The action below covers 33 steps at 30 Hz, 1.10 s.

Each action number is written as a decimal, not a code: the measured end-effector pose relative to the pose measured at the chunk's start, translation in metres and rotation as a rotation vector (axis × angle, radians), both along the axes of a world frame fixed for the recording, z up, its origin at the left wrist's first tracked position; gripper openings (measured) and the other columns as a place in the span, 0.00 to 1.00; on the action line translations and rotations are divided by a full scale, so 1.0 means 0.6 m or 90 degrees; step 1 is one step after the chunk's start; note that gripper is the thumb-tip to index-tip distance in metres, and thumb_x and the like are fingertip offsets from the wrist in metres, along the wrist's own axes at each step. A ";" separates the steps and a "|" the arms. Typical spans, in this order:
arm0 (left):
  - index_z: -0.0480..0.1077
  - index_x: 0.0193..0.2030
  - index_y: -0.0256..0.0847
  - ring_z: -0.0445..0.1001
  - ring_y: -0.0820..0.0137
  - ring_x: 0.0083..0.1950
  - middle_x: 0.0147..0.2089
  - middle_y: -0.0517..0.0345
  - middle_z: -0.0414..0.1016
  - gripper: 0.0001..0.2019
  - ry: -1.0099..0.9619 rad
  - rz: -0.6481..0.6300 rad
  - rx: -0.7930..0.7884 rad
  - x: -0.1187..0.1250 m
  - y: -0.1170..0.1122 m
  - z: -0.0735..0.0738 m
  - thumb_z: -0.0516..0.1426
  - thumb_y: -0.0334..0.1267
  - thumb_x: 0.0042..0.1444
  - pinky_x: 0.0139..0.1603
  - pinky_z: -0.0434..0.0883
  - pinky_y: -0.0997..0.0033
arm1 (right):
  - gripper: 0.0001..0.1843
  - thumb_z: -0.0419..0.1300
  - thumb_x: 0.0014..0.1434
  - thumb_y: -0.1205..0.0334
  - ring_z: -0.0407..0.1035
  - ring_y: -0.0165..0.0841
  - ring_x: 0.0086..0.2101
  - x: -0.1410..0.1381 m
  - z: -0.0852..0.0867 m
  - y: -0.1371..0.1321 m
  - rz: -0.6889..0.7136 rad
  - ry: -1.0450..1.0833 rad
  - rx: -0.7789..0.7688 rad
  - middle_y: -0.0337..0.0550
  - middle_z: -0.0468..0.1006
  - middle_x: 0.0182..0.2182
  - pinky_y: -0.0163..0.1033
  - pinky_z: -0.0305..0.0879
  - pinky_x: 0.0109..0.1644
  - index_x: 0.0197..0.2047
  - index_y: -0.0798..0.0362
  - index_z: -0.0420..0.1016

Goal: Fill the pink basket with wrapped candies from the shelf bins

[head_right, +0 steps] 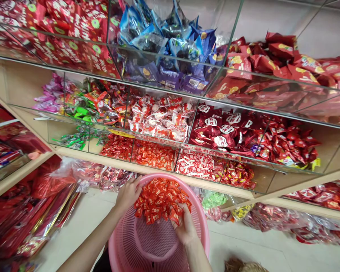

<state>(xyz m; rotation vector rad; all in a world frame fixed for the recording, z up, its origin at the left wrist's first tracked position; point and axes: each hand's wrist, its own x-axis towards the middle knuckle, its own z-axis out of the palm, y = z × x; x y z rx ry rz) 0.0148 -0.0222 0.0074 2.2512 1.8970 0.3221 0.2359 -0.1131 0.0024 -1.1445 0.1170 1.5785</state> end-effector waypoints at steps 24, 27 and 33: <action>0.62 0.62 0.43 0.74 0.68 0.42 0.48 0.50 0.73 0.22 0.005 0.004 -0.016 0.002 0.000 0.006 0.45 0.38 0.63 0.38 0.67 0.72 | 0.08 0.60 0.51 0.73 0.76 0.30 0.32 -0.013 -0.015 0.033 -0.002 -0.036 0.007 0.41 0.81 0.32 0.30 0.73 0.31 0.36 0.55 0.72; 0.62 0.62 0.43 0.74 0.67 0.42 0.48 0.50 0.73 0.21 0.006 0.004 -0.014 0.001 0.000 0.005 0.45 0.38 0.63 0.38 0.67 0.72 | 0.08 0.58 0.54 0.74 0.76 0.29 0.33 -0.014 -0.016 0.036 0.003 -0.032 0.021 0.45 0.82 0.33 0.29 0.74 0.34 0.38 0.57 0.73; 0.62 0.62 0.43 0.74 0.67 0.43 0.48 0.50 0.73 0.21 0.004 0.000 -0.007 0.002 0.001 0.003 0.45 0.38 0.63 0.40 0.68 0.71 | 0.07 0.57 0.56 0.72 0.77 0.29 0.34 -0.014 -0.024 0.045 0.021 -0.039 0.048 0.43 0.82 0.32 0.29 0.74 0.34 0.36 0.56 0.75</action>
